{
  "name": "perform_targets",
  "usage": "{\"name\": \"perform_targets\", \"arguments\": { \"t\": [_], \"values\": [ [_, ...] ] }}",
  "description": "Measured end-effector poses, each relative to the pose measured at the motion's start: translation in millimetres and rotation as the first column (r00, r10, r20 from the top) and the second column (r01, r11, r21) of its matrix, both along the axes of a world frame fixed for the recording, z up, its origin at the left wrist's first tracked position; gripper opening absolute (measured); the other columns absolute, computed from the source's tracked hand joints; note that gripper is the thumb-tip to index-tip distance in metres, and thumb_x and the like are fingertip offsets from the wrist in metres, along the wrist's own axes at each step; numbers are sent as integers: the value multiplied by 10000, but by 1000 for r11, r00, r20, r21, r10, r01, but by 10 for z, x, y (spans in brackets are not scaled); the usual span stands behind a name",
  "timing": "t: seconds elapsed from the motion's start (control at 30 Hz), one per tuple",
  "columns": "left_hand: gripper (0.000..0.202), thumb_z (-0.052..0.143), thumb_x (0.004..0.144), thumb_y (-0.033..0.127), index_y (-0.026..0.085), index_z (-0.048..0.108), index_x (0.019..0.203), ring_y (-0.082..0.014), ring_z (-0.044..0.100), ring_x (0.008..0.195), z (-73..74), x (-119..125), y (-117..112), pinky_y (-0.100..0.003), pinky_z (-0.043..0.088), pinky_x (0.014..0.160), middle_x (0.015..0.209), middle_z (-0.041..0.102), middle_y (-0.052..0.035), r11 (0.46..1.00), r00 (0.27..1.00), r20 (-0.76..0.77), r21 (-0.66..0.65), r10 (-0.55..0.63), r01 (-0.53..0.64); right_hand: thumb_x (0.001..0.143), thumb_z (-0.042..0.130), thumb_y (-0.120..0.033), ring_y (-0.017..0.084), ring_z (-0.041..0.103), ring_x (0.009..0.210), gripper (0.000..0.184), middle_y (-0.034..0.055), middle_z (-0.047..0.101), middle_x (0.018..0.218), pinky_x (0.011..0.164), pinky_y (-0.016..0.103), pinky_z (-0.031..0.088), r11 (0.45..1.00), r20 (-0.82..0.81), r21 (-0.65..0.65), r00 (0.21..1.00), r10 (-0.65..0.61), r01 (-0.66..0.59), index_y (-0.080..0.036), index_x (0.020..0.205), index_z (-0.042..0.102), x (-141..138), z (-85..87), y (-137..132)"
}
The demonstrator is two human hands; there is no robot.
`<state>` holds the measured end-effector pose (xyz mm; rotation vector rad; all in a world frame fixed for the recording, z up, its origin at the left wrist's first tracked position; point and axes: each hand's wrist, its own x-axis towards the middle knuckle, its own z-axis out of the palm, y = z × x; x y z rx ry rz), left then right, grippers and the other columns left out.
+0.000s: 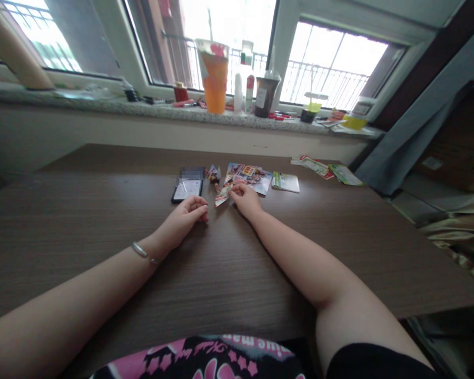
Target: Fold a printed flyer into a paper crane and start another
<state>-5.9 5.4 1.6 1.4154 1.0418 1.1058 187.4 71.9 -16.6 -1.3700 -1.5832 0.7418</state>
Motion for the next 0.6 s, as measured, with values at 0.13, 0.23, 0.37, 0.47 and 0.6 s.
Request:
{"name": "perform_targets", "arguments": {
  "t": [0.13, 0.23, 0.37, 0.47, 0.6],
  "values": [
    [212, 615, 764, 334, 173, 530, 873, -115, 554, 628, -17, -7, 23, -238, 426, 627, 692, 554, 30, 1000, 1000, 17, -15, -14, 14, 762, 615, -364, 149, 570, 690, 186, -10, 629, 719, 660, 264, 429, 999, 62, -7, 997, -47, 47, -195, 829, 656, -136, -20, 206],
    [241, 637, 739, 345, 174, 529, 870, -116, 554, 613, -1, 2, 24, -238, 426, 613, 688, 548, 35, 1000, 999, 33, -28, 2, -1, 764, 629, -364, 162, 589, 695, 180, -3, 656, 734, 675, 280, 434, 996, 113, -18, 990, -85, 87, -209, 839, 683, -229, 4, 307],
    [232, 630, 735, 331, 171, 523, 864, -117, 556, 606, 38, -1, 13, -244, 423, 619, 671, 544, 39, 999, 1000, 18, -39, 2, -1, 785, 615, -368, 172, 604, 719, 186, 10, 670, 751, 681, 284, 438, 994, 157, -20, 982, -106, 111, -216, 858, 694, -320, 47, 392],
    [228, 619, 742, 330, 170, 519, 869, -116, 555, 610, 47, -10, 18, -246, 423, 626, 672, 541, 41, 999, 1000, 15, -44, -9, 9, 797, 603, -361, 173, 606, 732, 188, 18, 673, 770, 686, 284, 440, 993, 171, -16, 979, -114, 118, -215, 880, 689, -347, 52, 425],
    [238, 628, 734, 336, 172, 519, 867, -116, 553, 612, 52, -14, 28, -246, 424, 621, 674, 537, 40, 998, 999, 30, -63, -15, 17, 791, 616, -355, 171, 605, 734, 199, 24, 672, 782, 697, 289, 447, 994, 176, -13, 978, -109, 113, -205, 907, 676, -345, 22, 454]
  ]
}}
